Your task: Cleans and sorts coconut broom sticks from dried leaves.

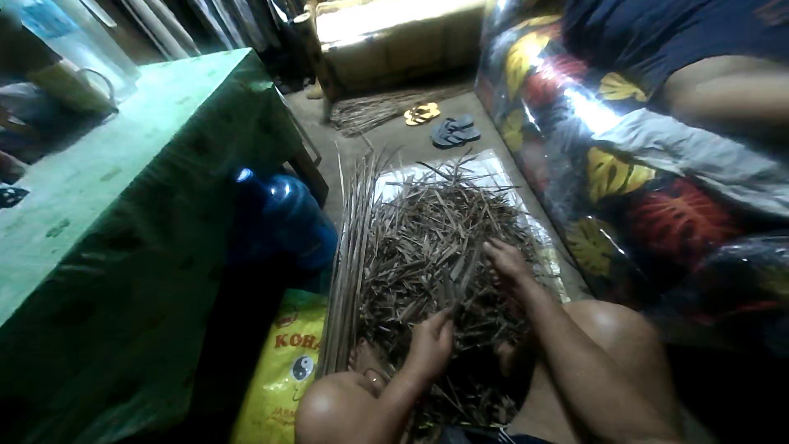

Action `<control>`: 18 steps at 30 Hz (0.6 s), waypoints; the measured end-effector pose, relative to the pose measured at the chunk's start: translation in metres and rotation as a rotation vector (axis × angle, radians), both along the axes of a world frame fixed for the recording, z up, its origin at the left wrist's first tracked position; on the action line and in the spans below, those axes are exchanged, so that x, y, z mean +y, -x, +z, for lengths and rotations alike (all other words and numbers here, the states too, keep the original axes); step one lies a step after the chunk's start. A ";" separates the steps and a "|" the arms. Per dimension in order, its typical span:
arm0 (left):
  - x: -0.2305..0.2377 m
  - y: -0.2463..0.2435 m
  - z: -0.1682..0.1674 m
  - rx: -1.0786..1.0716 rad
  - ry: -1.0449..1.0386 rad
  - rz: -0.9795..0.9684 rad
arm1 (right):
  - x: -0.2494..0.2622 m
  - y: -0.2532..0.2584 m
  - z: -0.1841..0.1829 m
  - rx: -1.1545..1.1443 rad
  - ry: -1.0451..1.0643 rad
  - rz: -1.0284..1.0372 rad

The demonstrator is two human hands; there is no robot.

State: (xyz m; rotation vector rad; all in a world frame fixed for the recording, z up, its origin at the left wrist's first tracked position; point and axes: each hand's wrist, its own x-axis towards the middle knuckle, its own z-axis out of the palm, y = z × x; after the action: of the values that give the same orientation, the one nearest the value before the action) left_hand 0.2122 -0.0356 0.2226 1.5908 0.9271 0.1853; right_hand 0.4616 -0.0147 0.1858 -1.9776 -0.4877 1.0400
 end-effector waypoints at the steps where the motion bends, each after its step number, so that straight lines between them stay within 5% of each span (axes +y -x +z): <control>1: 0.000 0.001 -0.002 -0.004 0.018 0.010 | -0.001 -0.004 -0.002 0.099 -0.016 -0.042; 8: 0.010 0.002 -0.005 0.020 0.086 0.026 | -0.012 0.004 0.001 0.640 -0.150 -0.110; 14: 0.010 0.002 -0.004 0.017 0.076 0.040 | -0.022 0.017 0.016 0.258 -0.066 0.138; 18: 0.009 0.000 -0.005 0.007 0.057 0.045 | -0.022 0.019 0.017 0.218 -0.118 0.164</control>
State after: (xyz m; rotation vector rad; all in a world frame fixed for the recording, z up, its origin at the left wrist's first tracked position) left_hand 0.2125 -0.0265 0.2175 1.5202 0.9662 0.1832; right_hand 0.4425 -0.0369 0.2024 -1.7196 -0.5837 1.2823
